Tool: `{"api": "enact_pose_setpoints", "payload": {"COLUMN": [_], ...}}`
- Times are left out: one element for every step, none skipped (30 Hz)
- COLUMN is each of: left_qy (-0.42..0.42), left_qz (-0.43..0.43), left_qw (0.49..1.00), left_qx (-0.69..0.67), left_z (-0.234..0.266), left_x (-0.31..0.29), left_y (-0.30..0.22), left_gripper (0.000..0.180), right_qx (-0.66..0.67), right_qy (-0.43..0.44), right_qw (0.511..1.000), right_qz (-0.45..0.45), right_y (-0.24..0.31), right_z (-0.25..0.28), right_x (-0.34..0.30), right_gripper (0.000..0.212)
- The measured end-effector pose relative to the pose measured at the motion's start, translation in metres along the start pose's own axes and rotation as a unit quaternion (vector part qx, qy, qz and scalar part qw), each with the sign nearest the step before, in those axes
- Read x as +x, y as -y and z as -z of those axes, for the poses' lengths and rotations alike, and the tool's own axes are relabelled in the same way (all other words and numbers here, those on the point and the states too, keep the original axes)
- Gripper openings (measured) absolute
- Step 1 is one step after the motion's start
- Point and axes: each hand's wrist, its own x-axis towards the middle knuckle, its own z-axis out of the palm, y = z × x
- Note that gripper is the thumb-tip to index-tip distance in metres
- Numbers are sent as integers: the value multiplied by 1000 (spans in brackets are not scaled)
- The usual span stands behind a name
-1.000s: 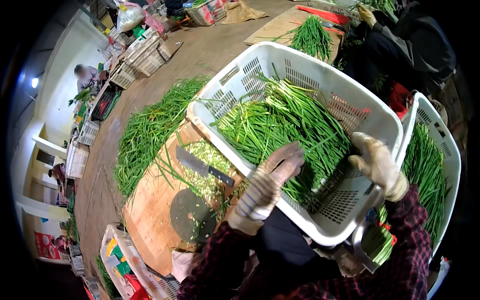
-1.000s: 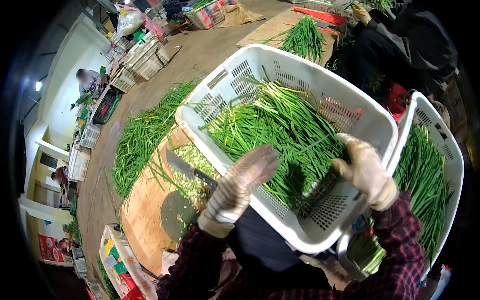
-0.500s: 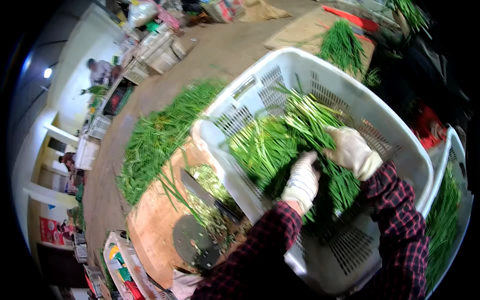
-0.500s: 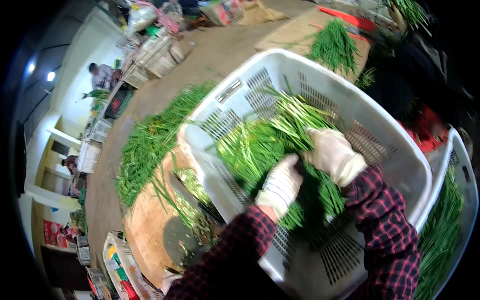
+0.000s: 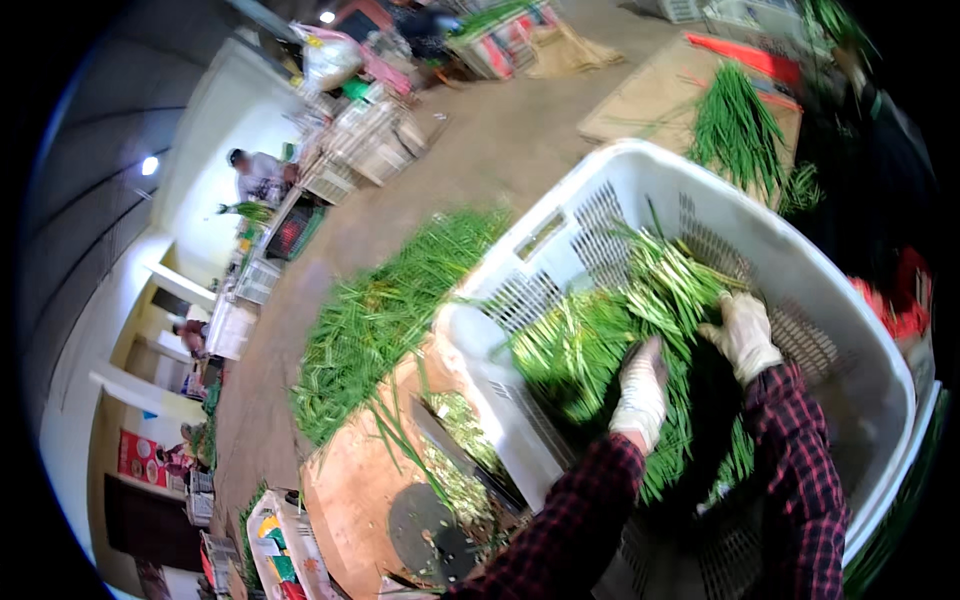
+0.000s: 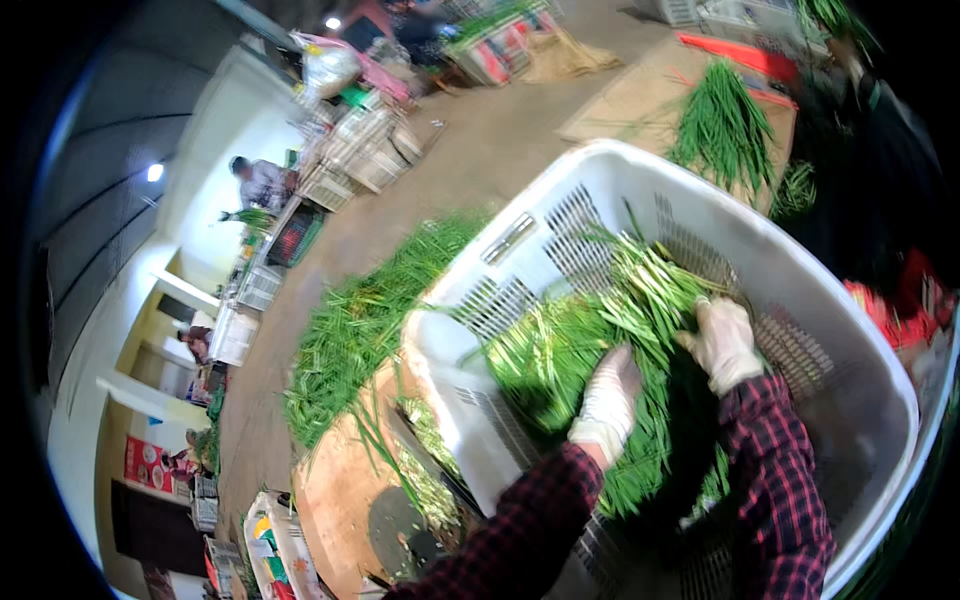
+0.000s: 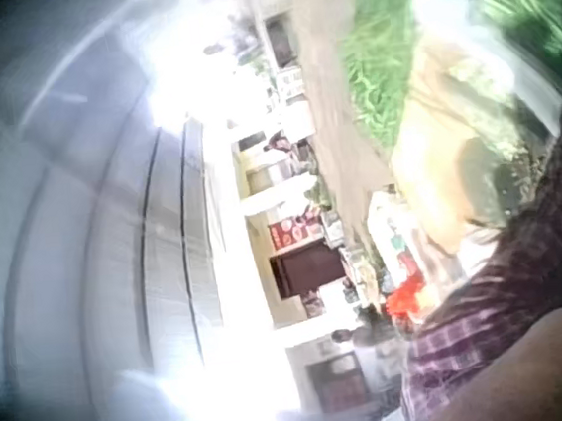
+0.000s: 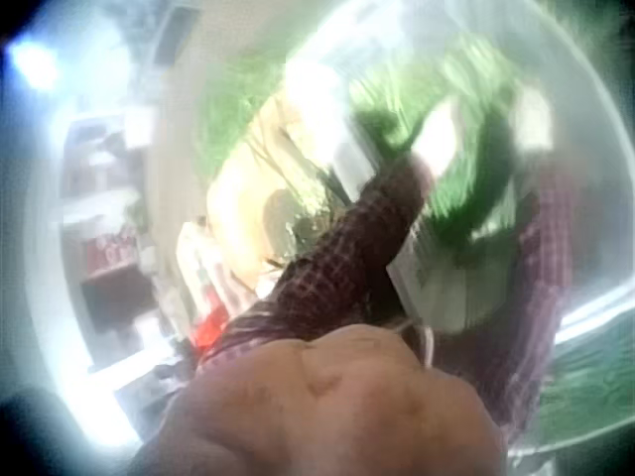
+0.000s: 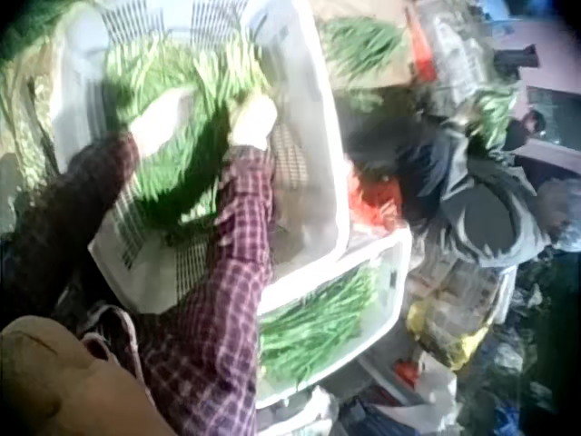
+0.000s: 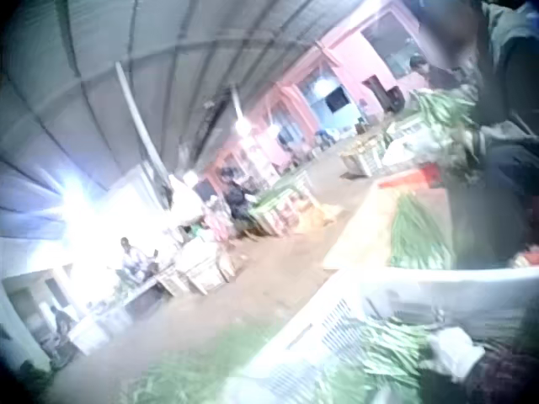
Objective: The person bundles chives, secures them with a red tie, and trims the ends using a cleaver on a wooden board before placing the bundle into a white plastic crate.
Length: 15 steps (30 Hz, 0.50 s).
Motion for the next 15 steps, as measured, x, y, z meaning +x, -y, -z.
{"api": "enact_pose_setpoints", "payload": {"left_qy": [-20,-15,-1,-34,-39,-45,-50,-72,-79,-86,-82,-75,-74,-71,-71], "left_qz": [29,0,-26,-19,-27,-34,-30,-29,-21,-13,-34,-35,-32,-29,-23], "left_qw": [999,1000,1000,999,999,998,998,996,996,995,995,996,996,995,995], "left_qx": [-28,-15,-14,-16,-13,-12,24,36,46,54,47,38,47,57,62], "left_z": [20,-1,-6,-15,-16,-15,-7,-8,-10,-12,-10,-8,-5,-6,-8], "left_x": [14,11,7,7,8,9,12,11,9,6,8,9,10,11,11], "left_y": [5,9,9,10,10,10,10,8,6,5,6,8,8,6,5], "left_gripper": [74,74,72,69,69,69,74,77,77,77,76,76,76,76,76], "right_qx": [28,42,80,119,135,149,163,178,165,143,125,105,90,65,57], "right_qy": [0,-6,-9,-20,-16,-4,-10,-18,-14,-21,-30,-39,-13,31,57], "right_qw": [1000,999,996,992,990,987,986,983,985,988,991,993,995,995,994], "right_qz": [1,-16,-28,-38,-50,-62,-46,-34,-44,-47,-48,-48,-38,-72,-68], "right_y": [8,-7,-15,-24,-22,-19,-17,-14,-11,-9,-2,1,-1,3,-1], "right_z": [-3,-2,-6,-8,-6,-5,-7,-9,-8,-6,1,4,1,0,-8], "right_x": [0,-6,-8,-9,-8,-7,-6,-4,-1,1,4,7,10,14,16], "right_gripper": [45,41,39,36,34,32,32,32,33,34,34,35,36,33,31]}}
